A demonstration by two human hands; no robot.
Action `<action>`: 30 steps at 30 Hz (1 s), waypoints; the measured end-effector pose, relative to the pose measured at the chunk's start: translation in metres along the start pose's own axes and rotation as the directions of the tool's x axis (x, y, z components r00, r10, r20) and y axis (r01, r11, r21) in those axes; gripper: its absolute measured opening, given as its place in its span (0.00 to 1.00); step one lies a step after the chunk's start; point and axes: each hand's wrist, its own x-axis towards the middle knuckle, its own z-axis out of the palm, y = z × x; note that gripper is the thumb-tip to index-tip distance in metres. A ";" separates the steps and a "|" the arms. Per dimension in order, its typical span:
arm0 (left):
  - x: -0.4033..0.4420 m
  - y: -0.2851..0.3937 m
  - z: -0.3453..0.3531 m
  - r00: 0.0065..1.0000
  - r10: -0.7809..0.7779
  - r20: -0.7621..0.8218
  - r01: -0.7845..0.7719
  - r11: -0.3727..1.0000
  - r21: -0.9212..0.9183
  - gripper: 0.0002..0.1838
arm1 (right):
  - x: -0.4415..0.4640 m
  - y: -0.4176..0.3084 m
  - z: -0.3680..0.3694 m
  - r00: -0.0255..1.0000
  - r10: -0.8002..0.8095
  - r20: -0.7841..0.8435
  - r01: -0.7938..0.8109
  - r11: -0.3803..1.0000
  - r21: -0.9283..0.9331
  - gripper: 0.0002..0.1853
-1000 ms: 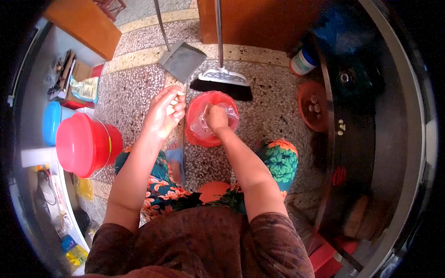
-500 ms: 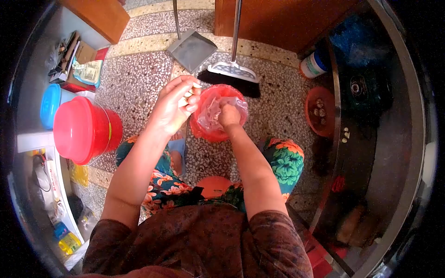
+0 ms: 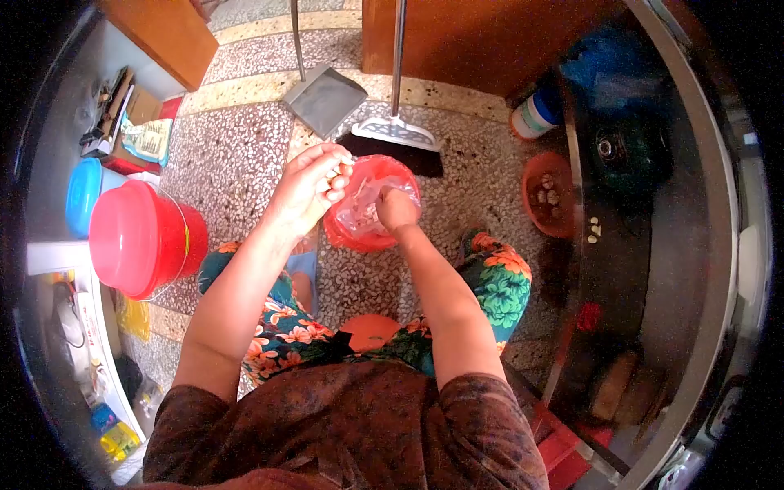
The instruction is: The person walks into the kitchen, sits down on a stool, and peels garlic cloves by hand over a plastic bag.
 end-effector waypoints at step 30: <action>0.044 -0.046 0.024 0.984 -0.120 0.135 0.167 0.888 -0.428 0.08 | -0.083 -0.059 -0.171 0.765 -0.341 -0.546 0.626 0.593 0.506 0.05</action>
